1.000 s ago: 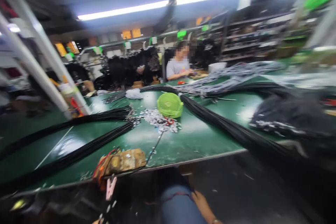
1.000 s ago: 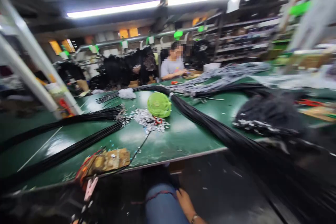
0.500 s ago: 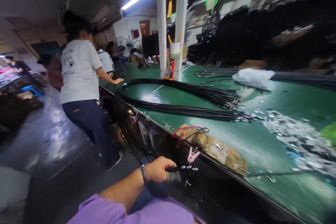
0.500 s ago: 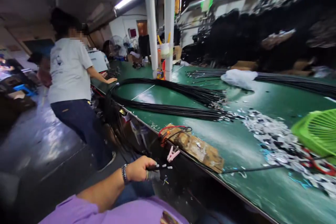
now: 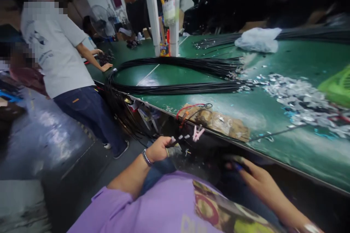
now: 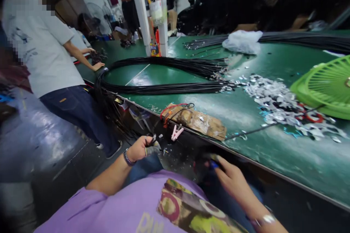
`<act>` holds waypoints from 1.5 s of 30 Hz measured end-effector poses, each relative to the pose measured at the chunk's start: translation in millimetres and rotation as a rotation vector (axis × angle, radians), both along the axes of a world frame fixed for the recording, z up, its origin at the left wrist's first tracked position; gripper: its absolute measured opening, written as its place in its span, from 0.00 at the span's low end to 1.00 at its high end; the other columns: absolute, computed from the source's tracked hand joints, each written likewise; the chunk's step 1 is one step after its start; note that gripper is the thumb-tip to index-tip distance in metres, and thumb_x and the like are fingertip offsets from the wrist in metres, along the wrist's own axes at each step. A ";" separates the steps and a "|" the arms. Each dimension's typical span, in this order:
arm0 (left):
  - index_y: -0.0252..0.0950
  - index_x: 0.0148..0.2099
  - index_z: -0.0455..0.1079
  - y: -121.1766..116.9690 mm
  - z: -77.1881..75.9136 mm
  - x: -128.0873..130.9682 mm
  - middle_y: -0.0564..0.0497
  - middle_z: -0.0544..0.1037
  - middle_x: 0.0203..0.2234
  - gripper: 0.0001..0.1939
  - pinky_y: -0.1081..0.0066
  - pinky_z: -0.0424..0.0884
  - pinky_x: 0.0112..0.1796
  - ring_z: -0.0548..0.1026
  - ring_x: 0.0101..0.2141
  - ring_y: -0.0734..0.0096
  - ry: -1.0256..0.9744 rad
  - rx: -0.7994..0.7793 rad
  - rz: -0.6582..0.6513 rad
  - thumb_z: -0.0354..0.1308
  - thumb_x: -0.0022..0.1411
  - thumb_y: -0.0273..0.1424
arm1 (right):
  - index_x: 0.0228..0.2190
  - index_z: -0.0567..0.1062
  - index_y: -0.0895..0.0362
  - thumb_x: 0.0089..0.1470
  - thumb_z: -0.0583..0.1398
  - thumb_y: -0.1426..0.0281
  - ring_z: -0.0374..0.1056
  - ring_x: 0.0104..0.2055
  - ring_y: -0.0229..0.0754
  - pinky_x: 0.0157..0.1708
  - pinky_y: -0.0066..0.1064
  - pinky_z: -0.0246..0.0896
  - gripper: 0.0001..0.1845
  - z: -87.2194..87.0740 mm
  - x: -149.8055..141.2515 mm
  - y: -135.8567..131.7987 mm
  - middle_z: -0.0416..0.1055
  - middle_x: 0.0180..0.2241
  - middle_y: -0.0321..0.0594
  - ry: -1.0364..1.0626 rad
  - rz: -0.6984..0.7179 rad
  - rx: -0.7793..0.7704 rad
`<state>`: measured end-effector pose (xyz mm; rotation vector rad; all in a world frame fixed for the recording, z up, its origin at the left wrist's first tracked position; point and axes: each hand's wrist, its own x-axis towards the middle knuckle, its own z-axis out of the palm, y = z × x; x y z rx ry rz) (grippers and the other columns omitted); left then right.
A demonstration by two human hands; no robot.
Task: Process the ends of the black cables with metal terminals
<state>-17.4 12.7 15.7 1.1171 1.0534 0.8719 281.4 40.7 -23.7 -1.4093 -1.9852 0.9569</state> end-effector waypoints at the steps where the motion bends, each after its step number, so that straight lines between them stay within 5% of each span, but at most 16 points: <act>1: 0.30 0.23 0.70 1.1 1.0 -1.6 0.55 0.68 0.15 0.24 0.76 0.64 0.24 0.64 0.19 0.80 -0.004 0.010 0.009 0.70 0.35 0.46 | 0.24 0.75 0.55 0.50 0.53 0.53 0.69 0.29 0.43 0.30 0.31 0.65 0.20 7.4 -13.6 2.8 0.75 0.25 0.42 0.083 0.025 -0.083; 5: 0.30 0.24 0.70 7.5 3.8 -5.2 0.57 0.64 0.12 0.24 0.78 0.58 0.19 0.60 0.15 0.83 -0.020 0.017 0.038 0.69 0.38 0.47 | 0.20 0.71 0.57 0.48 0.53 0.45 0.51 0.16 0.34 0.16 0.27 0.48 0.28 33.7 -60.3 11.6 0.65 0.16 0.36 0.346 0.050 -0.348; 9: 0.29 0.25 0.69 14.8 5.2 -4.6 0.58 0.63 0.11 0.26 0.79 0.52 0.16 0.55 0.13 0.85 0.004 0.019 0.034 0.68 0.39 0.49 | 0.19 0.70 0.58 0.45 0.53 0.39 0.40 0.14 0.30 0.15 0.26 0.40 0.33 41.1 -92.5 20.5 0.48 0.10 0.26 0.581 0.096 -0.587; 18: 0.30 0.25 0.67 24.4 -1.0 -0.3 0.60 0.61 0.09 0.27 0.80 0.46 0.12 0.53 0.10 0.86 -0.012 0.009 0.038 0.66 0.41 0.51 | 0.22 0.67 0.56 0.39 0.56 0.38 0.47 0.13 0.31 0.12 0.23 0.44 0.32 44.9 -120.0 29.9 0.47 0.10 0.24 0.824 0.015 -0.847; 22: 0.31 0.25 0.66 25.0 -2.0 -2.1 0.61 0.61 0.09 0.27 0.80 0.45 0.12 0.52 0.10 0.87 -0.015 -0.008 0.030 0.66 0.41 0.51 | 0.20 0.65 0.56 0.40 0.57 0.40 0.47 0.12 0.30 0.11 0.21 0.40 0.31 43.0 -117.6 24.5 0.47 0.09 0.24 0.785 -0.020 -0.848; 27: 0.31 0.23 0.66 20.8 -1.6 -2.8 0.60 0.61 0.10 0.24 0.80 0.48 0.14 0.53 0.11 0.87 0.054 0.005 0.016 0.65 0.43 0.49 | 0.20 0.70 0.59 0.41 0.56 0.39 0.48 0.12 0.30 0.10 0.22 0.40 0.33 35.0 -110.1 10.1 0.49 0.08 0.25 0.752 0.118 -0.920; 35: 0.30 0.23 0.69 16.7 4.1 6.0 0.54 0.69 0.16 0.21 0.76 0.64 0.23 0.65 0.20 0.78 0.129 0.042 -0.036 0.69 0.40 0.45 | 0.16 0.69 0.61 0.43 0.59 0.46 0.46 0.11 0.28 0.09 0.21 0.40 0.29 35.6 -107.5 -1.0 0.53 0.08 0.28 0.739 0.222 -1.001; 42: 0.31 0.22 0.68 14.9 4.4 5.1 0.58 0.63 0.12 0.22 0.78 0.60 0.20 0.61 0.17 0.81 0.141 0.061 -0.021 0.67 0.42 0.46 | 0.18 0.69 0.60 0.37 0.66 0.58 0.46 0.12 0.26 0.10 0.21 0.42 0.18 37.8 -111.3 -4.6 0.62 0.13 0.30 0.912 0.215 -1.078; 45: 0.31 0.23 0.68 12.4 4.1 4.1 0.59 0.61 0.11 0.23 0.79 0.57 0.18 0.58 0.15 0.83 0.168 0.051 0.000 0.66 0.43 0.47 | 0.19 0.69 0.60 0.35 0.68 0.60 0.47 0.14 0.25 0.13 0.21 0.43 0.18 37.7 -113.9 -6.8 0.65 0.16 0.32 0.900 0.187 -0.962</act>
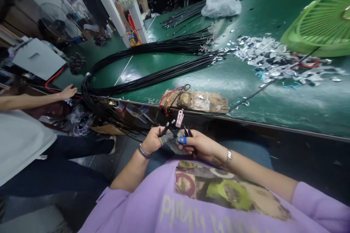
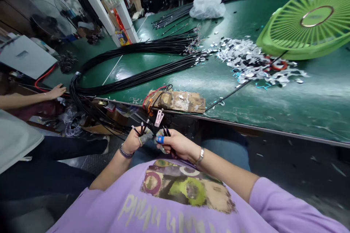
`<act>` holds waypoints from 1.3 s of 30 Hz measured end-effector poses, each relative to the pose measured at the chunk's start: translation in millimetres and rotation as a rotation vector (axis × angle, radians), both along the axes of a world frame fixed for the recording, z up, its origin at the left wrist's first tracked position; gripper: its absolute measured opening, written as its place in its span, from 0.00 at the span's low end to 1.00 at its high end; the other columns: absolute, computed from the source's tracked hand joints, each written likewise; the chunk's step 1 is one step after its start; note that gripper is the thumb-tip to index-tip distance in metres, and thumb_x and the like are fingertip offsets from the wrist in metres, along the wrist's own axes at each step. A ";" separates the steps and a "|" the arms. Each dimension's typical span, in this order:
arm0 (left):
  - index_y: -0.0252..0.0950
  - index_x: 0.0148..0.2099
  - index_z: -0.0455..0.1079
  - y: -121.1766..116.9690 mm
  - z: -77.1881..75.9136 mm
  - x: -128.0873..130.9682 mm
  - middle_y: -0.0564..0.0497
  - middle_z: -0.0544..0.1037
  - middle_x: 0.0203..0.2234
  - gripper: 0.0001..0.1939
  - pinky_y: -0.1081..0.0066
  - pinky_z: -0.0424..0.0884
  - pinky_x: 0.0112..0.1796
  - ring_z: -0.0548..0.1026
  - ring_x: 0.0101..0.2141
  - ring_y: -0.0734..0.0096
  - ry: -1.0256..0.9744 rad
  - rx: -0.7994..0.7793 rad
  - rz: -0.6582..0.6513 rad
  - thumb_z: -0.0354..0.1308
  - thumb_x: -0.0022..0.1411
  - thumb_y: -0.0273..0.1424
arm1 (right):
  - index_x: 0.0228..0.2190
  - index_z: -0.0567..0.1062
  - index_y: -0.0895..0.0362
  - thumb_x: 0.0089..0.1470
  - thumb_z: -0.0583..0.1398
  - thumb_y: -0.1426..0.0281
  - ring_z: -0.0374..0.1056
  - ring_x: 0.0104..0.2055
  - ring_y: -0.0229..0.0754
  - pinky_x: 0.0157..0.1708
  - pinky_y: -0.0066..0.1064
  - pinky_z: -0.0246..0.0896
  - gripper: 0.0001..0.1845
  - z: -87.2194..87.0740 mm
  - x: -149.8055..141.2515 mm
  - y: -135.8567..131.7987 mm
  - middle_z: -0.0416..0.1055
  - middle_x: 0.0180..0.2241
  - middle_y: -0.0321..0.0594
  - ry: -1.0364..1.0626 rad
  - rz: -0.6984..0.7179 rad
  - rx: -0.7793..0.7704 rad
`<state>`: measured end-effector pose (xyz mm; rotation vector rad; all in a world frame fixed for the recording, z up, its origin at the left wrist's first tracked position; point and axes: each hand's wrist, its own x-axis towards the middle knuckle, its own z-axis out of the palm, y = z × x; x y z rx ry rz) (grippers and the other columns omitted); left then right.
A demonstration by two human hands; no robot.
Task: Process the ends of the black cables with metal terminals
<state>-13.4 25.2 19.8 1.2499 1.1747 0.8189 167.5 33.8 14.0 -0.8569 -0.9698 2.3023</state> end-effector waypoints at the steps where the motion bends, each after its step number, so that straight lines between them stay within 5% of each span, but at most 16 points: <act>1: 0.31 0.23 0.68 -0.7 -0.6 -0.9 0.59 0.60 0.11 0.23 0.79 0.56 0.18 0.57 0.14 0.83 0.000 -0.004 0.007 0.66 0.44 0.48 | 0.19 0.69 0.60 0.35 0.68 0.60 0.48 0.14 0.26 0.13 0.21 0.43 0.18 0.0 -0.3 -0.3 0.63 0.15 0.30 -0.043 -0.012 0.060; 4: 0.31 0.24 0.68 -1.7 -3.7 -5.6 0.59 0.60 0.10 0.24 0.80 0.52 0.16 0.54 0.13 0.86 -0.019 -0.023 0.026 0.65 0.44 0.49 | 0.20 0.70 0.60 0.36 0.68 0.57 0.48 0.14 0.26 0.13 0.20 0.41 0.20 -0.2 1.2 0.9 0.58 0.12 0.27 -0.109 0.014 0.160; 10: 0.30 0.24 0.67 0.9 -5.0 -12.3 0.60 0.60 0.10 0.27 0.80 0.47 0.13 0.53 0.11 0.87 -0.046 -0.037 0.044 0.64 0.42 0.52 | 0.21 0.73 0.60 0.43 0.60 0.48 0.44 0.12 0.28 0.10 0.22 0.38 0.25 -3.0 4.2 10.1 0.51 0.09 0.26 -0.086 -0.021 0.013; 17: 0.31 0.22 0.64 3.9 -3.4 -8.1 0.61 0.59 0.09 0.26 0.80 0.47 0.12 0.52 0.10 0.87 -0.010 -0.114 -0.042 0.65 0.42 0.51 | 0.19 0.69 0.59 0.39 0.65 0.53 0.46 0.12 0.28 0.11 0.22 0.37 0.21 -4.3 1.5 9.0 0.52 0.09 0.26 -0.092 0.018 0.026; 21: 0.31 0.21 0.64 4.5 -0.6 -5.2 0.61 0.58 0.09 0.25 0.80 0.47 0.13 0.51 0.11 0.87 0.000 -0.149 -0.094 0.68 0.39 0.48 | 0.18 0.65 0.57 0.38 0.65 0.55 0.46 0.14 0.28 0.13 0.23 0.41 0.20 -3.6 0.8 6.1 0.55 0.11 0.26 -0.175 -0.050 0.166; 28: 0.32 0.17 0.62 6.1 19.8 7.5 0.61 0.57 0.07 0.23 0.79 0.51 0.16 0.54 0.13 0.85 0.032 -0.236 -0.125 0.70 0.35 0.43 | 0.20 0.68 0.58 0.45 0.59 0.56 0.57 0.23 0.34 0.26 0.27 0.55 0.17 -4.1 5.0 6.9 0.64 0.20 0.33 -0.353 -0.112 0.627; 32: 0.32 0.17 0.63 5.4 23.5 10.4 0.60 0.58 0.08 0.22 0.79 0.52 0.17 0.57 0.15 0.83 0.059 -0.263 -0.102 0.70 0.34 0.42 | 0.20 0.66 0.57 0.51 0.54 0.54 0.55 0.21 0.34 0.22 0.27 0.53 0.20 -7.6 9.5 6.2 0.63 0.18 0.33 -0.454 -0.172 0.587; 39: 0.32 0.18 0.61 4.6 17.6 12.0 0.60 0.59 0.10 0.23 0.79 0.53 0.18 0.58 0.16 0.83 0.019 -0.266 -0.135 0.71 0.34 0.40 | 0.21 0.67 0.58 0.44 0.57 0.60 0.54 0.22 0.34 0.23 0.26 0.52 0.13 -12.7 5.6 3.3 0.61 0.19 0.31 -0.413 -0.037 0.629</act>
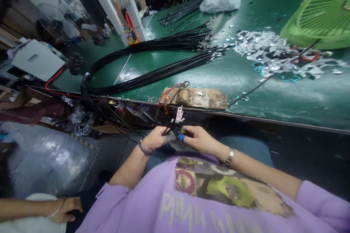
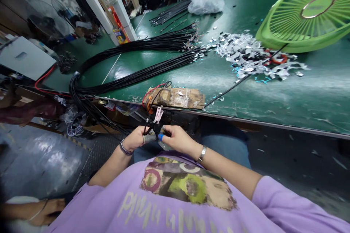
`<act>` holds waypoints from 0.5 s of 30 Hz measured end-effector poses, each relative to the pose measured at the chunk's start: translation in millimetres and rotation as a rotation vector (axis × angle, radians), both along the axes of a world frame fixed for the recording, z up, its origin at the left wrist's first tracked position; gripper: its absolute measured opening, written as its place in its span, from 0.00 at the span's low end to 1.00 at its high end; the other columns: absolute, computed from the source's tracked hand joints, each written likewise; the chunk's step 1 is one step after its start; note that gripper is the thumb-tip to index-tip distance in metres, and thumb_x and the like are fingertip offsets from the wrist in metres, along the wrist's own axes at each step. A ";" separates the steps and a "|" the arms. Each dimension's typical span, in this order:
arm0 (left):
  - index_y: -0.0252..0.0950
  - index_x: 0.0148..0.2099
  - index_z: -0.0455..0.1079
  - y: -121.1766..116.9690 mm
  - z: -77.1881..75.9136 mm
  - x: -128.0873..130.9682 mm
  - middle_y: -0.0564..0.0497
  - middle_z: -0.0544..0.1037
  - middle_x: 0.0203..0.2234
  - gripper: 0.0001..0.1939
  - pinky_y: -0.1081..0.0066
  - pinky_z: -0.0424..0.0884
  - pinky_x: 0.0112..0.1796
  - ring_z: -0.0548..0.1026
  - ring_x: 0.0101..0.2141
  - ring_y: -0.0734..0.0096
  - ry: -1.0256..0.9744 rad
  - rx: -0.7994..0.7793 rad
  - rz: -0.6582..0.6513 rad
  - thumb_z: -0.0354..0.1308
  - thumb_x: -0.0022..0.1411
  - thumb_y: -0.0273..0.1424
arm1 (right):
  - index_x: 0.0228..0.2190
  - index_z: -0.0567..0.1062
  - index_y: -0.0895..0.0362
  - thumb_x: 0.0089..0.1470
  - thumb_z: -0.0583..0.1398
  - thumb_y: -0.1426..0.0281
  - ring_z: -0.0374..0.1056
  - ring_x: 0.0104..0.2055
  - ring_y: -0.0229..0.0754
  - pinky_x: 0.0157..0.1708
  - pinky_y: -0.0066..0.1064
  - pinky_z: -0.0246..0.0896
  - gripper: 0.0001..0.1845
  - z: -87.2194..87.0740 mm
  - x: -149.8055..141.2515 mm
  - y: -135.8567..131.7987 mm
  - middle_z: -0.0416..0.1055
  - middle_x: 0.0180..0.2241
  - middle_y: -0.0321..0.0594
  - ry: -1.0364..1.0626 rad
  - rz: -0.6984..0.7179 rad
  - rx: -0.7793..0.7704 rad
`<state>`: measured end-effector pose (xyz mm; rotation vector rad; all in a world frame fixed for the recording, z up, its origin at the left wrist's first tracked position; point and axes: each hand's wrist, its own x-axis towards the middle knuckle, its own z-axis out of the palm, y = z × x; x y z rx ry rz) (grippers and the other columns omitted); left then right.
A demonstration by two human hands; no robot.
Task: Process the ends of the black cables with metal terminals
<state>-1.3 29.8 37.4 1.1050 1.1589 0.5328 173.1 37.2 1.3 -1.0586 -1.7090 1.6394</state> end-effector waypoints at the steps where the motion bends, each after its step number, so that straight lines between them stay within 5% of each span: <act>1: 0.31 0.18 0.62 -0.4 -0.9 -0.3 0.60 0.59 0.10 0.23 0.79 0.53 0.18 0.57 0.16 0.84 -0.003 0.002 -0.010 0.71 0.34 0.40 | 0.20 0.67 0.57 0.45 0.56 0.62 0.54 0.22 0.34 0.23 0.26 0.51 0.11 -0.6 -0.8 0.3 0.61 0.19 0.31 -0.008 -0.013 0.013; 5: 0.31 0.20 0.64 -1.7 -2.1 -7.8 0.60 0.60 0.10 0.23 0.80 0.49 0.15 0.54 0.13 0.86 0.016 -0.015 -0.049 0.70 0.36 0.43 | 0.18 0.65 0.57 0.43 0.58 0.64 0.54 0.21 0.33 0.21 0.26 0.49 0.10 -2.7 2.0 6.6 0.61 0.17 0.31 -0.067 -0.243 0.035; 8: 0.31 0.21 0.64 0.1 -0.7 -17.8 0.61 0.59 0.08 0.25 0.79 0.44 0.12 0.51 0.10 0.87 0.010 -0.050 -0.002 0.68 0.38 0.47 | 0.19 0.65 0.56 0.43 0.60 0.56 0.51 0.18 0.32 0.18 0.25 0.48 0.17 -1.6 6.3 13.2 0.59 0.16 0.30 0.041 -0.342 -0.095; 15: 0.31 0.23 0.65 14.3 4.3 -22.3 0.59 0.62 0.09 0.24 0.80 0.41 0.11 0.50 0.09 0.88 -0.184 -0.081 0.128 0.70 0.35 0.44 | 0.24 0.69 0.57 0.43 0.54 0.40 0.43 0.14 0.30 0.12 0.23 0.36 0.31 7.3 -2.5 25.3 0.50 0.12 0.26 0.321 0.038 -0.651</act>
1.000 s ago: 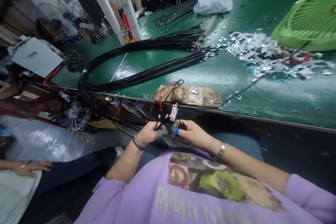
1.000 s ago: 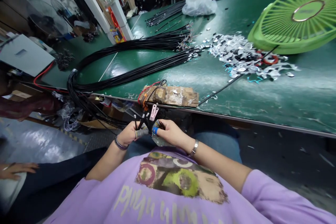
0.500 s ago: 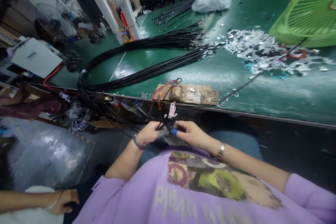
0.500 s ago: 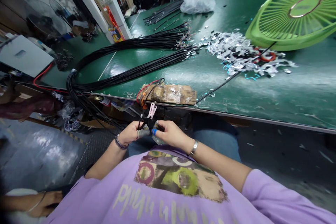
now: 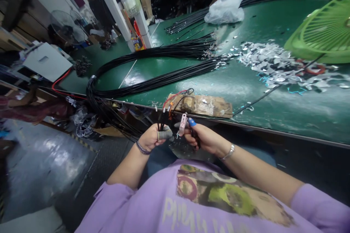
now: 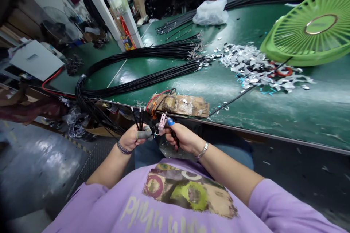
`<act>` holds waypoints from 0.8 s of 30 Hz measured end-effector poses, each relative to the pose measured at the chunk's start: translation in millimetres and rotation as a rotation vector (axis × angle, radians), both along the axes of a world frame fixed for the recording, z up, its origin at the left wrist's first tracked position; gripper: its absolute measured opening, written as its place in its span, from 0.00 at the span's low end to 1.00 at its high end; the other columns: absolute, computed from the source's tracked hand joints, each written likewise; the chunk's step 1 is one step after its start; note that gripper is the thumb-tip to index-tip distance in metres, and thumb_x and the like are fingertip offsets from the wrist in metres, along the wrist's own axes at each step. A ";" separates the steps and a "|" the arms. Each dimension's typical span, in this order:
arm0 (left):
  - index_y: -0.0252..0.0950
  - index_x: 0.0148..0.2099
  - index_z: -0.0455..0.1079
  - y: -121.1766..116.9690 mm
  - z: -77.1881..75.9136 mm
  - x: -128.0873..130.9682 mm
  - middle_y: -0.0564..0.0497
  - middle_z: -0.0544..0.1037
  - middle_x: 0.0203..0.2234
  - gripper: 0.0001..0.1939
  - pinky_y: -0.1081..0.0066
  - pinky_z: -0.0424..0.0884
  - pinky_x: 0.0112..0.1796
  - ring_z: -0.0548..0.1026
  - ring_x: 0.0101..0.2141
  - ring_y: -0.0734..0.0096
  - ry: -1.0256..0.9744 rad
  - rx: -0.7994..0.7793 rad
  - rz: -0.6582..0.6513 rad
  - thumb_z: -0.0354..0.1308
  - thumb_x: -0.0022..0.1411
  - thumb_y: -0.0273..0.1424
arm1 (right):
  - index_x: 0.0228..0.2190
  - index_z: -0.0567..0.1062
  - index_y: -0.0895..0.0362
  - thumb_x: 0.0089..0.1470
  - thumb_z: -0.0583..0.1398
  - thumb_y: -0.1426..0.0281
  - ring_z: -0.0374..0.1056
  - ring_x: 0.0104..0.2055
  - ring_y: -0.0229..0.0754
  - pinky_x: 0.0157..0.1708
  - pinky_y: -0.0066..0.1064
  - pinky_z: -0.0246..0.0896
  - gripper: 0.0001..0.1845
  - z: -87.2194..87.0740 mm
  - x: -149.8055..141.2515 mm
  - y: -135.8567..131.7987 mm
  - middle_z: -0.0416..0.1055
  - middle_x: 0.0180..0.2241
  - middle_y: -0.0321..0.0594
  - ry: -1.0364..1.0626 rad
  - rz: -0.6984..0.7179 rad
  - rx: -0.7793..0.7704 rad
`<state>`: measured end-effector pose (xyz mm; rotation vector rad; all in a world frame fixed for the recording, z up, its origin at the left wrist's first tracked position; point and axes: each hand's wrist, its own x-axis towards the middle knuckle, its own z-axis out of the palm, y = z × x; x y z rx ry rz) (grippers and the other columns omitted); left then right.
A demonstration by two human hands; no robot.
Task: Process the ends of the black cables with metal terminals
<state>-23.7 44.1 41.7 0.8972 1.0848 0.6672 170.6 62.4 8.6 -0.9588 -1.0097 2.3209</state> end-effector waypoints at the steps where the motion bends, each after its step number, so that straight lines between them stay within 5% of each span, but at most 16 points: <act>1: 0.31 0.23 0.65 2.1 0.0 1.1 0.58 0.64 0.11 0.23 0.80 0.41 0.11 0.50 0.09 0.89 -0.018 0.001 -0.001 0.70 0.35 0.44 | 0.24 0.69 0.57 0.43 0.56 0.41 0.43 0.14 0.30 0.12 0.23 0.36 0.30 1.3 -2.4 1.3 0.50 0.12 0.26 0.035 0.008 0.002; 8: 0.32 0.23 0.63 10.0 -3.1 5.0 0.61 0.60 0.10 0.23 0.80 0.40 0.12 0.49 0.10 0.89 -0.054 -0.029 0.019 0.71 0.34 0.41 | 0.17 0.66 0.57 0.40 0.60 0.43 0.47 0.17 0.30 0.16 0.25 0.42 0.29 7.7 -13.8 -0.6 0.58 0.15 0.30 -0.097 -0.437 0.398; 14: 0.32 0.24 0.64 11.2 -4.2 8.7 0.62 0.58 0.09 0.24 0.80 0.40 0.11 0.48 0.09 0.88 -0.038 -0.026 -0.014 0.70 0.35 0.43 | 0.21 0.72 0.59 0.36 0.60 0.40 0.49 0.15 0.30 0.13 0.24 0.41 0.32 6.2 -20.8 0.3 0.55 0.14 0.29 0.052 -0.317 -0.024; 24: 0.32 0.24 0.65 11.5 -7.3 11.7 0.63 0.55 0.07 0.23 0.79 0.40 0.11 0.48 0.09 0.88 0.008 -0.013 -0.061 0.68 0.37 0.45 | 0.20 0.72 0.60 0.29 0.68 0.46 0.50 0.16 0.29 0.14 0.23 0.40 0.29 1.6 -23.4 2.5 0.59 0.15 0.31 0.108 -0.403 -0.079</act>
